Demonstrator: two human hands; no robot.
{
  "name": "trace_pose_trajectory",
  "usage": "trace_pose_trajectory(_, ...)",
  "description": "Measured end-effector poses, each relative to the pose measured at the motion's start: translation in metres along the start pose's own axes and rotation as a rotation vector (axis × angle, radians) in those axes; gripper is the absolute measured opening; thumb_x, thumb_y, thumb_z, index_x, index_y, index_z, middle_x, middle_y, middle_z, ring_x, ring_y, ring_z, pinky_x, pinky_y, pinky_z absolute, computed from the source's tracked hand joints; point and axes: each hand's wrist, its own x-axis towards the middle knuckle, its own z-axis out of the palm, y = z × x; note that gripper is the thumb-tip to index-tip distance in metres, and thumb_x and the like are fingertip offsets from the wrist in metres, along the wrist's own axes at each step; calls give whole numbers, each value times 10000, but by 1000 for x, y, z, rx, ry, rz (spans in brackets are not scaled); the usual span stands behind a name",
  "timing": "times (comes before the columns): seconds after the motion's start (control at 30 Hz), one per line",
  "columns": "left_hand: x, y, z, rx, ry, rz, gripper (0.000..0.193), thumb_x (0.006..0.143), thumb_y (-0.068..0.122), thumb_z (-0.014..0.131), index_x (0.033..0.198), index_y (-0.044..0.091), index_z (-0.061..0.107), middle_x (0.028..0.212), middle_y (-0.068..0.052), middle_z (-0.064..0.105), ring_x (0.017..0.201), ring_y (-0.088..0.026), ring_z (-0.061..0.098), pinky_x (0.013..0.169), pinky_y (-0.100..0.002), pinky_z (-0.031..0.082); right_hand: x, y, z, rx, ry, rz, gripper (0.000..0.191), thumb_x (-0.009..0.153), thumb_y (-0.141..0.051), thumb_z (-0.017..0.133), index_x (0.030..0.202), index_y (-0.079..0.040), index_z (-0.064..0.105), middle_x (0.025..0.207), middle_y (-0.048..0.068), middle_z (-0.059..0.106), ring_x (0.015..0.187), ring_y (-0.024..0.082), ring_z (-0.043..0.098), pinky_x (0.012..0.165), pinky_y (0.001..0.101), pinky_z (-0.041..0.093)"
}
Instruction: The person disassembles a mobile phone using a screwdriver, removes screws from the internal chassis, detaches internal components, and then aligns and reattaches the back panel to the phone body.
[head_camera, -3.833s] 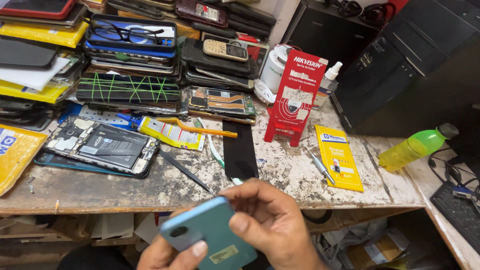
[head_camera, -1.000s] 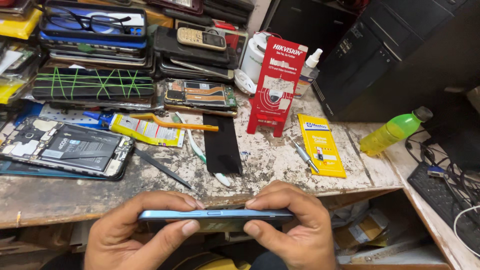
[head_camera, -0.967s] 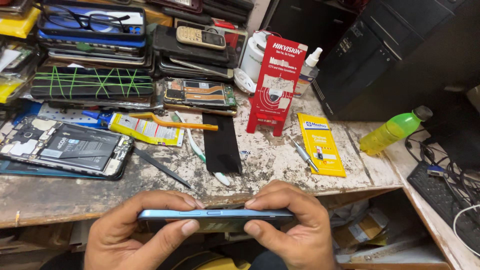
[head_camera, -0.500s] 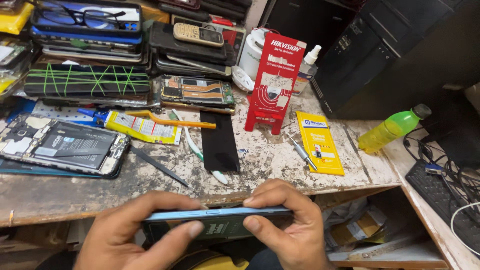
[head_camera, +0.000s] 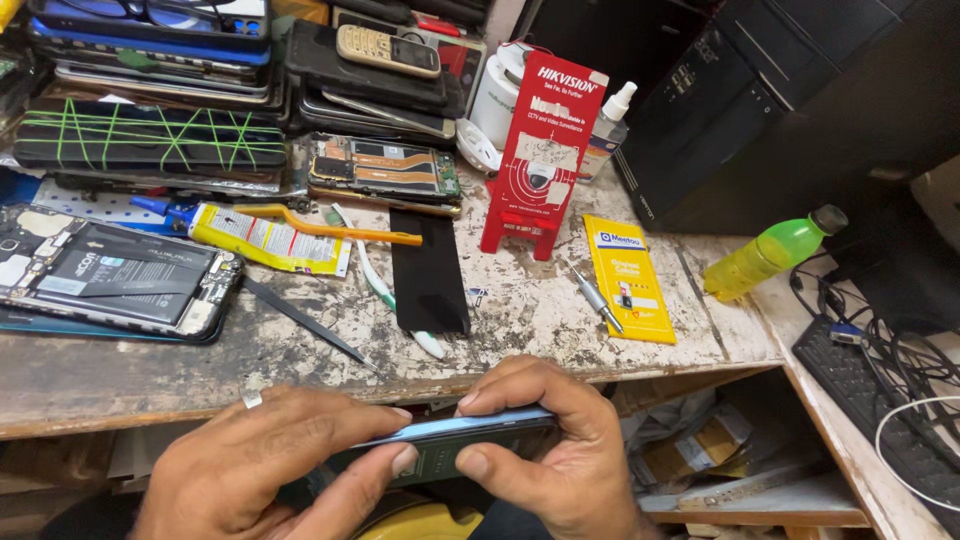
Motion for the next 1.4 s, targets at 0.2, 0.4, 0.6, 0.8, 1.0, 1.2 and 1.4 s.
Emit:
trace_pose_trajectory(0.2, -3, -2, 6, -13, 69, 51, 237, 782, 267, 881, 987, 171, 811, 882, 4, 810, 858, -125, 754, 745, -257, 601, 1, -2, 1, -67, 40, -60, 192, 843, 21, 829, 1010, -15, 741, 997, 112, 729, 981, 210, 694, 897, 348, 554)
trace_pose_trajectory(0.4, 1, 4, 7, 7, 101, 120, 223, 785, 247, 868, 981, 174, 792, 895, 18, 794, 855, -112, 765, 746, -249, 596, 0, -3, 1, -60, 48, -124, 187, 849, 46, 821, 1008, -12, 741, 987, 106, 730, 963, 215, 691, 894, 350, 552)
trace_pose_trajectory(0.6, 2, 6, 2, 333, -4, 192, 285, 822, 406, 850, 1045, 232, 806, 957, 56, 786, 847, -110, 745, 660, -289, 506, 2, -3, 4, -115, 29, -72, 209, 832, 32, 829, 1006, -7, 720, 990, 107, 726, 959, 200, 688, 876, 334, 549)
trace_pose_trajectory(0.8, 2, 7, 9, 294, 40, 208, 224, 841, 345, 837, 1041, 249, 805, 917, 74, 774, 827, -74, 745, 686, -277, 532, 0, 0, 5, 126, 19, 62, 226, 859, 38, 804, 1044, 8, 677, 1021, 137, 716, 994, 211, 696, 923, 361, 560)
trace_pose_trajectory(1.0, 2, 6, 13, 242, 99, 262, 228, 803, 288, 854, 1010, 223, 784, 919, 61, 770, 795, -81, 739, 644, -261, 519, -4, 1, 4, 100, 58, -57, 162, 910, 46, 747, 1053, 4, 683, 1042, 145, 685, 1038, 218, 670, 962, 367, 544)
trace_pose_trajectory(1.2, 1, 2, 14, 266, 101, 251, 233, 786, 285, 875, 996, 230, 792, 900, 65, 768, 768, -74, 741, 610, -244, 502, -5, 8, 6, 125, 38, -122, 152, 929, 40, 763, 1058, 17, 688, 1037, 158, 692, 1021, 227, 666, 934, 366, 542)
trace_pose_trajectory(1.4, -14, -12, 24, 240, 155, 127, 229, 772, 324, 877, 974, 248, 801, 847, 75, 773, 787, -64, 757, 684, -230, 549, -5, 8, 7, 256, 107, -79, 168, 926, -35, 741, 1060, 45, 677, 1032, 167, 689, 1011, 239, 671, 933, 377, 545)
